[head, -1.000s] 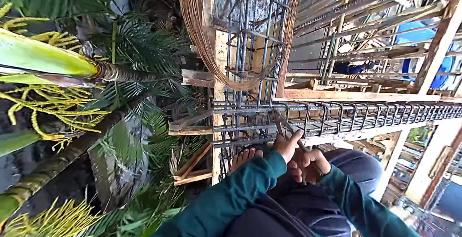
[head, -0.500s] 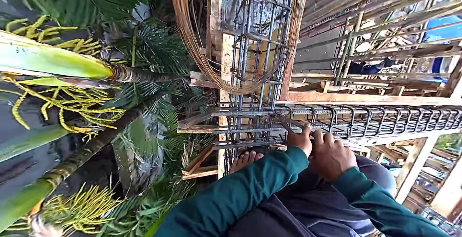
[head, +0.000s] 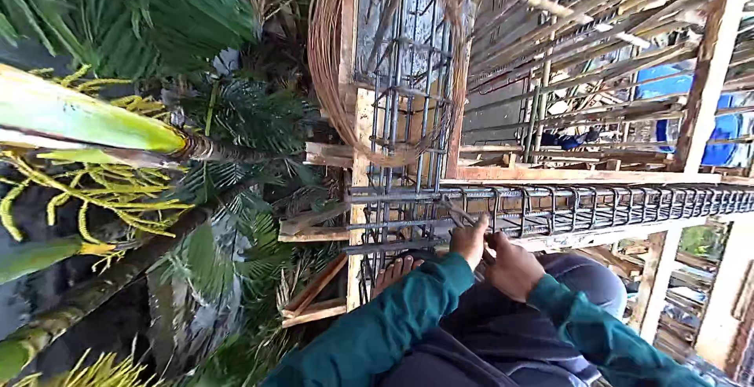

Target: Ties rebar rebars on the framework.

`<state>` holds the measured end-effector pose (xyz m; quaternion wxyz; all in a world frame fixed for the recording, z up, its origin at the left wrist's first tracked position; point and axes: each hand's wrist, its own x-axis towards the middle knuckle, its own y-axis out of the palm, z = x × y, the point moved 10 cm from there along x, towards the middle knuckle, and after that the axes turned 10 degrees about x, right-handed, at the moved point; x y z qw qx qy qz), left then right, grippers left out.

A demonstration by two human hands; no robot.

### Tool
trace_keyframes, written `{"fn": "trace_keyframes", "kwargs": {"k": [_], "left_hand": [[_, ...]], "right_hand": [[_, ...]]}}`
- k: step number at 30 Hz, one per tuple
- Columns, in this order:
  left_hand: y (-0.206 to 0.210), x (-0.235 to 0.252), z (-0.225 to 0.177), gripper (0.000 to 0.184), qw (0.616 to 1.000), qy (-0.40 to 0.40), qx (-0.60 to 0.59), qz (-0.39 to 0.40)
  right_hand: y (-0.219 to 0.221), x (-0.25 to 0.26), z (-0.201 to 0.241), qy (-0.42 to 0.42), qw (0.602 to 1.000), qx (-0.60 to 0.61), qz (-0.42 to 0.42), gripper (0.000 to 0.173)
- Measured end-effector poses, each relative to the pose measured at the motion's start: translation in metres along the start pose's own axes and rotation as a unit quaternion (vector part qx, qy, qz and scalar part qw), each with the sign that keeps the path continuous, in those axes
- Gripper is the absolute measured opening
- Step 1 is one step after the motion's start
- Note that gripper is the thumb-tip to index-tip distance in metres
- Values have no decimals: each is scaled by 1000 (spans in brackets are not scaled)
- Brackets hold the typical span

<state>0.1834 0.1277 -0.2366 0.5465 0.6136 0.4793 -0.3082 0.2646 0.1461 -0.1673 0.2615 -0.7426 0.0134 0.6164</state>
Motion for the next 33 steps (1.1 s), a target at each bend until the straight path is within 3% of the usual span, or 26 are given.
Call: {"fn": "trace_keyframes", "kwargs": {"k": [1, 3, 4, 5, 6, 8, 10, 13, 17, 24, 33], "left_hand": [[-2, -5, 13, 54, 999, -12, -14, 31], [1, -1, 24, 58, 998, -14, -25, 63], [5, 5, 26, 56, 998, -15, -25, 58], [8, 11, 27, 53, 999, -18, -20, 45], [10, 15, 27, 51, 999, -23, -13, 28], [17, 20, 19, 47, 999, -35, -4, 8], [22, 18, 10, 43, 998, -54, 20, -6], [28, 28, 6, 35, 994, -80, 72, -32], [37, 37, 2, 35, 992, -109, 10, -56], [54, 38, -10, 33, 980, -60, -188, 39], [63, 62, -12, 36, 976, -66, -206, -12]], "right_hand": [[19, -1, -5, -19, 991, 123, 42, 64], [50, 4, -8, -54, 913, 380, 140, 48], [59, 9, -12, -57, 869, 454, 188, 40], [62, 14, -18, -59, 856, 465, 216, 36], [56, 18, -23, -61, 879, 422, 211, 36], [24, 22, -25, -46, 967, 212, 136, 37], [0, 19, -21, -9, 997, 23, 69, 38], [-12, 32, -24, -15, 996, -75, 35, 38], [-32, 48, -25, -34, 995, -92, 32, 39], [-64, 25, -1, -18, 976, -218, 9, 51], [-77, 66, -15, -61, 971, -231, 12, 52]]}}
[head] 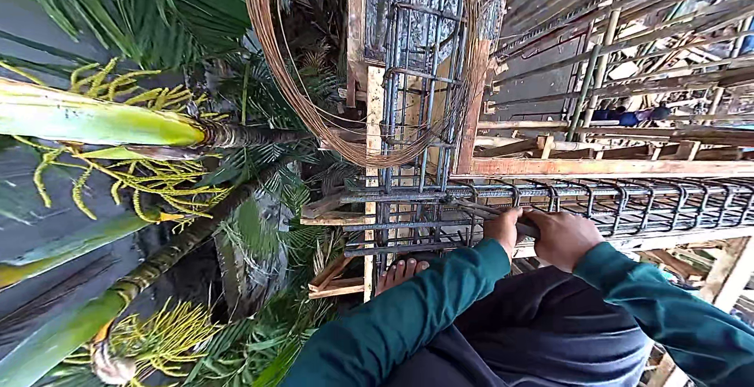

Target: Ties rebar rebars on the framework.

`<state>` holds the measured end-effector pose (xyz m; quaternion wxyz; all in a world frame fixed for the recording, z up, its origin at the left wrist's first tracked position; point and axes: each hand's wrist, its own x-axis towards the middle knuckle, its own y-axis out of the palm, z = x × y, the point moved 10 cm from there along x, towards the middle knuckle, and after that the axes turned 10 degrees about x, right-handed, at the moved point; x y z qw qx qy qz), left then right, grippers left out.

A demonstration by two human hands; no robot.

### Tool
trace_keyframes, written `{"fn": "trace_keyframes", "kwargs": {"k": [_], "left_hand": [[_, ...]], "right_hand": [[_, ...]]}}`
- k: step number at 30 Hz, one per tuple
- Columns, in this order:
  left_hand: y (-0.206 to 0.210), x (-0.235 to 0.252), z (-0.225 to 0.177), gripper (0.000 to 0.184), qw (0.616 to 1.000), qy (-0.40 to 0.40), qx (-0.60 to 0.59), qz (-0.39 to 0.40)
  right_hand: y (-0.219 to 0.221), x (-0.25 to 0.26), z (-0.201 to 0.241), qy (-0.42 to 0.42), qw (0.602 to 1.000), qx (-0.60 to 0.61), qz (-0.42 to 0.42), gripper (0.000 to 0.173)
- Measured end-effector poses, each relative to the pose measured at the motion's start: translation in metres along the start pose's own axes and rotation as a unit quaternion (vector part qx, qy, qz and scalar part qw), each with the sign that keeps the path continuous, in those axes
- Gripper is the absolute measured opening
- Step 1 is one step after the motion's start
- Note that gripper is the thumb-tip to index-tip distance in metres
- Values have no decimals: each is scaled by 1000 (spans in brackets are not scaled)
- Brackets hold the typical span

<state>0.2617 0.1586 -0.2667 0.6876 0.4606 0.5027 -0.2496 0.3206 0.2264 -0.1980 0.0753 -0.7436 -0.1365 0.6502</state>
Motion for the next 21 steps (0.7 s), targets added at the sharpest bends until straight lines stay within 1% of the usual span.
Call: {"fn": "trace_keyframes", "kwargs": {"k": [6, 8, 11, 12, 13, 14, 15, 16, 17, 18, 19, 20, 21], "left_hand": [[-7, 7, 7, 37, 1000, 9, 26, -11], [-7, 9, -3, 35, 999, 28, 40, -8], [-12, 1, 11, 40, 996, 21, 81, -10], [-14, -1, 5, 44, 996, 25, 89, -2], [-19, -7, 3, 47, 995, 27, 96, 6], [-30, -18, 7, 47, 994, 26, 103, 2], [-43, -27, 12, 47, 994, 22, 104, -5], [-53, -32, 13, 46, 995, 24, 94, 2], [-57, -33, 10, 43, 996, 27, 79, 23], [-58, -31, 10, 42, 997, 29, 59, 39], [-57, -28, 10, 41, 998, 32, 33, 46], [-54, -26, 8, 42, 998, 34, 10, 50], [-50, -24, 7, 42, 998, 31, -9, 53]], "right_hand": [[22, 9, -7, -12, 999, 16, -26, 50], [15, 14, -3, -33, 998, 20, -50, 48], [31, 5, -6, -27, 998, 53, -29, 47], [31, 4, -3, -20, 995, 93, -13, 45], [38, 1, 1, -22, 987, 161, 22, 38], [57, -7, 7, -32, 957, 276, 84, 27], [83, -19, 19, -47, 882, 435, 174, 21], [107, -31, 35, -58, 760, 583, 280, 21], [123, -40, 49, -64, 649, 669, 358, 22], [130, -45, 56, -59, 598, 702, 382, 23], [129, -46, 54, -38, 607, 709, 357, 24], [117, -45, 44, -17, 663, 688, 295, 23], [96, -47, 30, 2, 748, 632, 201, 20]]}}
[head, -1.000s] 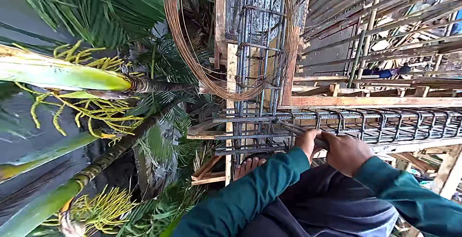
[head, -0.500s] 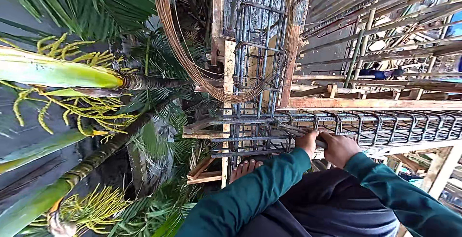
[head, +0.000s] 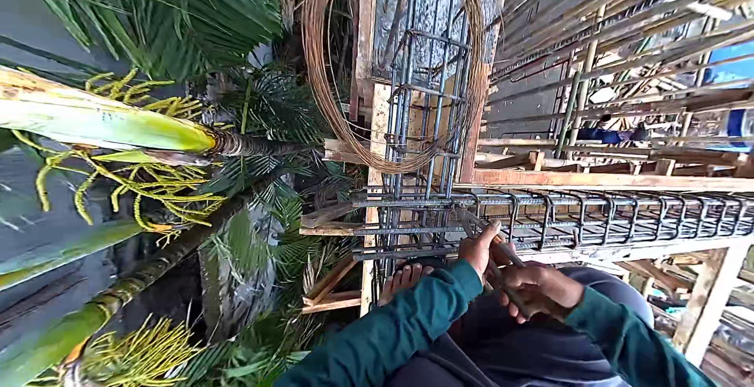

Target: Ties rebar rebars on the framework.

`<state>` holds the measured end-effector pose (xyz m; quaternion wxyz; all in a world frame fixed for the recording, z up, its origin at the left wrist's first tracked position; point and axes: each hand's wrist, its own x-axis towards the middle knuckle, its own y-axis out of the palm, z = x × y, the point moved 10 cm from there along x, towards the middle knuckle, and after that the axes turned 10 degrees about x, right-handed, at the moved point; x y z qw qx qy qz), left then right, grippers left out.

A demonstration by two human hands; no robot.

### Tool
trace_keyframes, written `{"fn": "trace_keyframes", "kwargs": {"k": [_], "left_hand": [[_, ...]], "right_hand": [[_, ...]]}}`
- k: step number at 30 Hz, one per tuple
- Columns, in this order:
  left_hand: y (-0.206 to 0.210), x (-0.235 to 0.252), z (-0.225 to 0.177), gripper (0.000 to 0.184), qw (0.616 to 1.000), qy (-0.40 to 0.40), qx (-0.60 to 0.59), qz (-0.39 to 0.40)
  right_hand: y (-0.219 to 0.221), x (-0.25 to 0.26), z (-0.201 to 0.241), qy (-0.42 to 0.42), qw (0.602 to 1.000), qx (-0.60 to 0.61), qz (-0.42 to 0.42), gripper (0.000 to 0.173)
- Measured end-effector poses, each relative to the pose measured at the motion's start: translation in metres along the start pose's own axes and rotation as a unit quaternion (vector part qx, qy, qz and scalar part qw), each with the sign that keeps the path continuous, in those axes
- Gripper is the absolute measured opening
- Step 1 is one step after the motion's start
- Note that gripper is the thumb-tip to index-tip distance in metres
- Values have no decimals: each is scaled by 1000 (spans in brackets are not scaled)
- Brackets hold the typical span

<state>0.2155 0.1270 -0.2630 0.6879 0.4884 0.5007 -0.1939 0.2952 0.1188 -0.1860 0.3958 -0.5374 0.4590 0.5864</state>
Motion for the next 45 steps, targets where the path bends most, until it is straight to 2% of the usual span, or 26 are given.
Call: {"fn": "trace_keyframes", "kwargs": {"k": [1, 2, 3, 4, 6, 7, 8, 11, 14, 16, 18, 20, 23, 25, 27, 28, 30, 31, 32, 33, 34, 36, 39, 41, 43, 45], "left_hand": [[4, 0, -1, 41, 1000, -6, -14, 1], [8, 0, -2, 41, 1000, -16, -25, -5], [12, 0, -3, 41, 999, -22, -38, -16], [15, 0, -3, 40, 998, -26, -52, -29], [18, 0, -3, 39, 997, -33, -64, -37], [17, -1, 0, 39, 997, -36, -57, -30], [15, -1, 0, 39, 998, -30, -43, -25], [6, -12, -2, 42, 1000, -16, 10, -14], [11, -16, 0, 41, 999, -6, 48, 10], [10, -14, 1, 39, 998, -3, 55, 5], [9, -15, 2, 35, 999, -1, 40, 10], [5, -15, 4, 37, 999, -6, 53, 6], [-7, -11, 9, 42, 993, -8, 112, -24], [-9, -7, 8, 42, 992, 4, 122, -39], [-5, -7, 7, 42, 992, 2, 114, -53], [-3, -10, 4, 44, 992, -7, 112, -63], [1, -16, -2, 48, 990, -32, 112, -82], [3, -19, -3, 50, 988, -51, 114, -89], [5, -22, -1, 53, 986, -69, 118, -94], [4, -22, 1, 54, 985, -79, 122, -94], [3, -21, 2, 55, 985, -81, 122, -86], [0, -23, 2, 48, 989, -65, 106, -75], [-7, -27, 5, 39, 990, -29, 120, -66], [-8, -27, 2, 42, 989, -9, 139, -51], [-2, -30, 9, 49, 987, -10, 158, -3], [-2, -25, 9, 51, 984, 11, 180, -4]], "right_hand": [[-11, -16, 20, -38, 986, -134, -95, 28], [-15, -30, 38, -69, 941, -282, -174, 53], [-9, -43, 51, -84, 882, -404, -228, 80], [3, -51, 59, -90, 816, -501, -274, 94], [18, -50, 64, -137, 684, -615, -368, 83], [18, -44, 59, -101, 668, -636, -374, 72], [16, -36, 54, -45, 688, -632, -354, 68], [17, -26, 36, 58, 809, -528, -253, 72], [11, -10, 21, -8, 921, -358, -156, 85], [10, -6, 12, -24, 967, -229, -112, 63], [13, -7, 0, 31, 994, -91, -54, 38], [17, -5, -12, 66, 995, 54, 45, 32], [32, 7, -28, 76, 931, 240, 263, 31], [20, 13, -27, 53, 961, 179, 205, 25], [-11, -2, -4, -13, 998, -63, -16, 29], [-17, -17, 17, -50, 963, -230, -130, 42], [10, -53, 52, -123, 807, -501, -287, 74], [26, -62, 59, -170, 719, -581, -341, 80], [36, -64, 61, -194, 638, -639, -382, 76], [37, -58, 59, -177, 602, -668, -401, 66], [30, -49, 56, -121, 618, -670, -394, 62], [17, -35, 45, -10, 708, -621, -337, 69], [6, -20, 23, 47, 814, -520, -255, 78], [2, -7, 13, 3, 899, -399, -179, 65], [8, 0, -9, -35, 985, -163, -53, 42], [17, 4, -26, 1, 998, 43, 49, 24]]}}
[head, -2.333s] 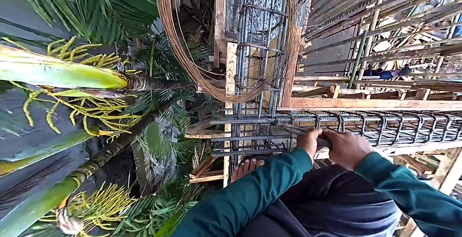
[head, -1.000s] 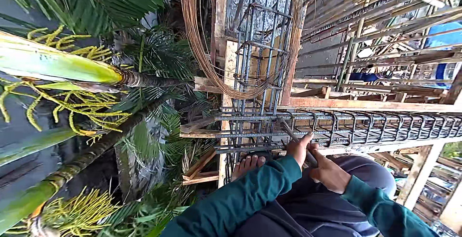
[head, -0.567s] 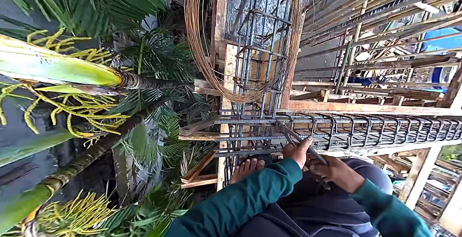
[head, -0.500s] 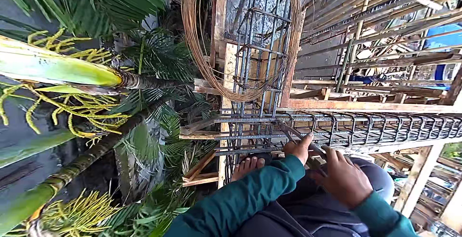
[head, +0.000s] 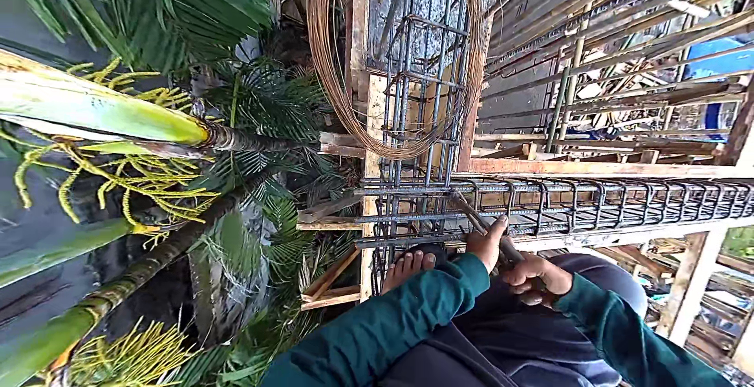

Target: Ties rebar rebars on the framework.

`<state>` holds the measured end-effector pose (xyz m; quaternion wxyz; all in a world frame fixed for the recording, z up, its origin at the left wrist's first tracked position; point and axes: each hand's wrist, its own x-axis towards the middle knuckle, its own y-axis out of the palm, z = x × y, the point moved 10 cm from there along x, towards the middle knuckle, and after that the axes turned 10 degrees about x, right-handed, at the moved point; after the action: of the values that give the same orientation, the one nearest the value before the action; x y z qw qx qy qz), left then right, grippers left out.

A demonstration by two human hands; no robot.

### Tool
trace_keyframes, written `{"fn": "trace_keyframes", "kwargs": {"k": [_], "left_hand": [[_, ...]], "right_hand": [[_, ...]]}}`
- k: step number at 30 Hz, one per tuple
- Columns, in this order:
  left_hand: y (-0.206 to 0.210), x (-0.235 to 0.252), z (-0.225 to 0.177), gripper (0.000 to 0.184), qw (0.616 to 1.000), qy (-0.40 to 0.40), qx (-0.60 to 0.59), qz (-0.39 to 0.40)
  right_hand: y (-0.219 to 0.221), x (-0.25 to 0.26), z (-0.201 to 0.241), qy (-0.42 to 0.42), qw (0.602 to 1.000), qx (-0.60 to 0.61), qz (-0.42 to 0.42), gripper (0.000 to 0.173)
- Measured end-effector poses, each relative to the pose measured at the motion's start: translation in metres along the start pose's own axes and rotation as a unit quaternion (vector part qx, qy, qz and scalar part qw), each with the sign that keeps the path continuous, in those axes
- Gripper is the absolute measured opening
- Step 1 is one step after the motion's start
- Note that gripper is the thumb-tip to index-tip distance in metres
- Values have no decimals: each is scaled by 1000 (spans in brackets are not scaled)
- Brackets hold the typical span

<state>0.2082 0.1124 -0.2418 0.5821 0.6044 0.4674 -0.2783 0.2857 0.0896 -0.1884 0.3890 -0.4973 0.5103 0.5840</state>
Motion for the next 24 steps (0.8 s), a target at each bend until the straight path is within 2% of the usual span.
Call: {"fn": "trace_keyframes", "kwargs": {"k": [1, 2, 3, 4, 5, 7, 8, 9, 10, 11, 12, 13, 14, 15, 16, 17, 18, 20, 22, 24], "left_hand": [[-2, 4, 2, 52, 1000, 7, 16, -8], [-3, 8, 5, 54, 999, 12, 29, -17], [-6, 11, 7, 56, 998, 15, 42, -32], [-8, 13, 7, 59, 997, 9, 61, -45], [-11, 11, 6, 62, 995, -3, 81, -60], [-11, 3, -1, 66, 990, -36, 112, -78], [-10, 0, -5, 67, 989, -52, 114, -80], [-8, -3, -5, 67, 989, -63, 106, -78], [-8, -4, -2, 66, 991, -70, 95, -68], [-7, -4, 4, 65, 993, -71, 77, -56], [-7, -5, 9, 64, 995, -72, 61, -33], [-8, -11, 11, 64, 996, -76, 55, -5], [-10, -19, 11, 63, 995, -74, 62, 15], [-11, -27, 8, 62, 994, -62, 85, 31], [-12, -33, 4, 59, 992, -41, 112, 38], [-12, -37, 1, 53, 990, -16, 133, 41], [-13, -38, -2, 49, 989, 1, 138, 44], [-15, -38, -3, 45, 993, 15, 109, 45], [-15, -37, -2, 54, 995, 20, 79, 57], [-20, -41, -10, 55, 995, 52, 64, 54]], "right_hand": [[-5, 1, -3, -1, 1000, 9, -9, 22], [-13, 1, 0, -19, 998, -43, -47, 22], [-21, -2, 7, -44, 982, -142, -112, 24], [-24, -10, 18, -71, 941, -268, -196, 33], [-15, -23, 31, -86, 879, -389, -262, 47], [21, -45, 47, -149, 723, -568, -364, 75], [34, -48, 50, -176, 642, -627, -405, 82], [38, -45, 51, -181, 587, -661, -431, 81], [32, -38, 48, -150, 587, -667, -435, 76], [17, -28, 42, -90, 644, -639, -410, 76], [1, -18, 33, -34, 731, -577, -362, 81], [-10, -10, 19, -17, 817, -488, -308, 82], [-15, -4, 5, -34, 889, -381, -251, 78], [-16, -1, -10, -64, 945, -253, -197, 72], [-13, -1, -22, -82, 978, -124, -147, 63], [-8, -5, -29, -94, 989, -23, -110, 57], [-4, -10, -32, -108, 990, 21, -87, 62], [-2, -16, -36, -146, 987, 20, -65, 74], [4, -22, -36, -175, 983, 13, -59, 77], [13, -23, -38, -195, 980, 15, -46, 76]]}}
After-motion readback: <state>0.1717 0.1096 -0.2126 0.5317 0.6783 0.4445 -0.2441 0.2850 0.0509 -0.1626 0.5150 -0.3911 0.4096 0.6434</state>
